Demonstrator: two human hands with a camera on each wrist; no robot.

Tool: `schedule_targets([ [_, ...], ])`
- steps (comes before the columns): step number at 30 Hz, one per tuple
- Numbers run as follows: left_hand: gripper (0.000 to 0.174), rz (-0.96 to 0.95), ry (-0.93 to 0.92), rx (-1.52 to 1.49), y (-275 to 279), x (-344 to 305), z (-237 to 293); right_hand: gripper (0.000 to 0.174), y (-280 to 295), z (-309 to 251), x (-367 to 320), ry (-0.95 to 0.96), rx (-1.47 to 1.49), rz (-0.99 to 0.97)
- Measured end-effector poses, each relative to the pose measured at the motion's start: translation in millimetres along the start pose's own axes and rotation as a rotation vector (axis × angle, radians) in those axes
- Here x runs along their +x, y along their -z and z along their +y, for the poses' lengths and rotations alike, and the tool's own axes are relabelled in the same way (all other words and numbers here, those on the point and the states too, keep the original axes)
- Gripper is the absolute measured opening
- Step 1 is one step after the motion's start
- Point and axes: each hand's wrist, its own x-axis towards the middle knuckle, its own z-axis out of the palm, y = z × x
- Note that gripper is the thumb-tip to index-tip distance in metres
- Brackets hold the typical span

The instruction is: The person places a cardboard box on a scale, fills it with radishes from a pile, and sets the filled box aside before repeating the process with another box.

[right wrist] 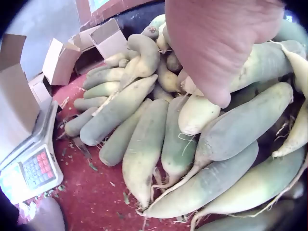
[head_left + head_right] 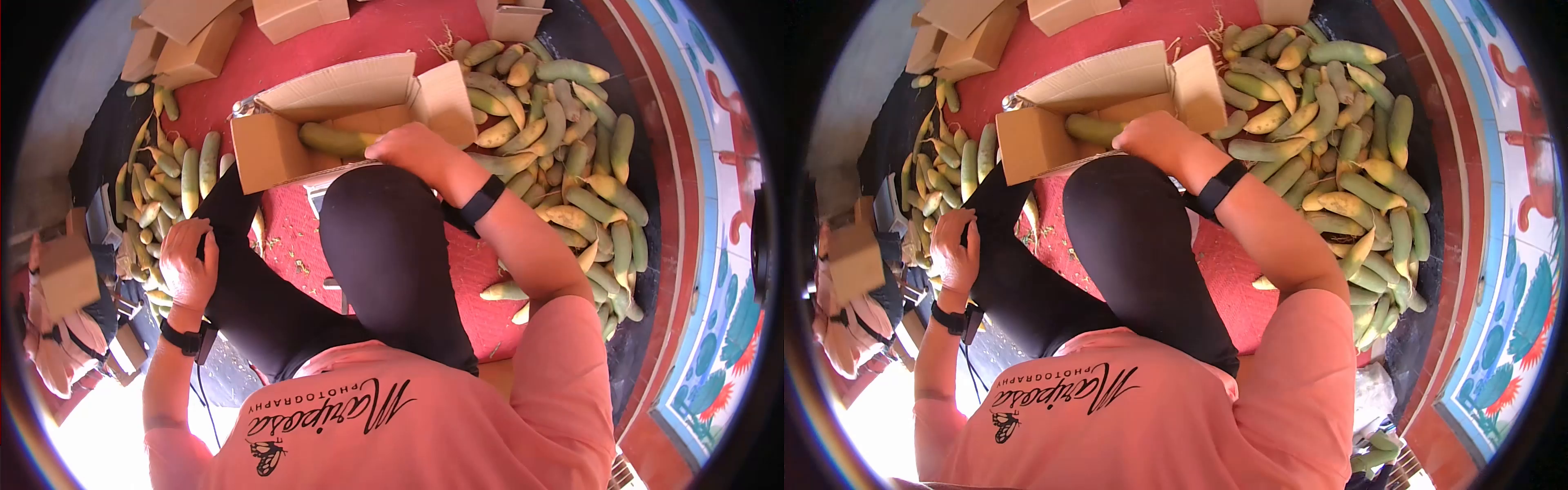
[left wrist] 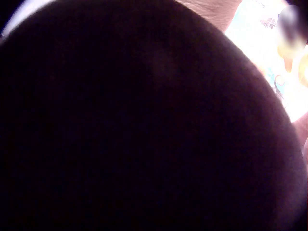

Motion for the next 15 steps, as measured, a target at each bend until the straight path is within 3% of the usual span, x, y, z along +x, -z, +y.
schedule_targets([
  [2,0.009,-0.019,0.019,0.018,0,-1,0,0.012,4,-1,-11,-0.033,-0.011,0.022],
  [4,0.009,-0.018,0.005,0.016,0,-1,-1,0.009,19,-15,-28,-0.092,0.002,0.316],
  [5,0.010,-0.017,0.004,0.019,0,-1,0,0.009,25,-22,-41,-0.105,-0.005,0.315],
  [7,0.010,-0.041,0.017,0.021,3,0,3,0.009,34,-34,-70,-0.304,-0.066,0.791],
  [9,0.010,-0.039,0.001,0.038,2,0,2,0.011,15,-17,-119,-0.548,-0.165,0.909],
  [11,0.010,-0.042,-0.001,0.044,2,0,3,0.016,-12,5,-180,-0.874,-0.262,0.753],
  [15,0.010,-0.051,-0.003,0.050,0,2,6,0.033,-82,51,-315,-1.233,-0.445,0.333],
])
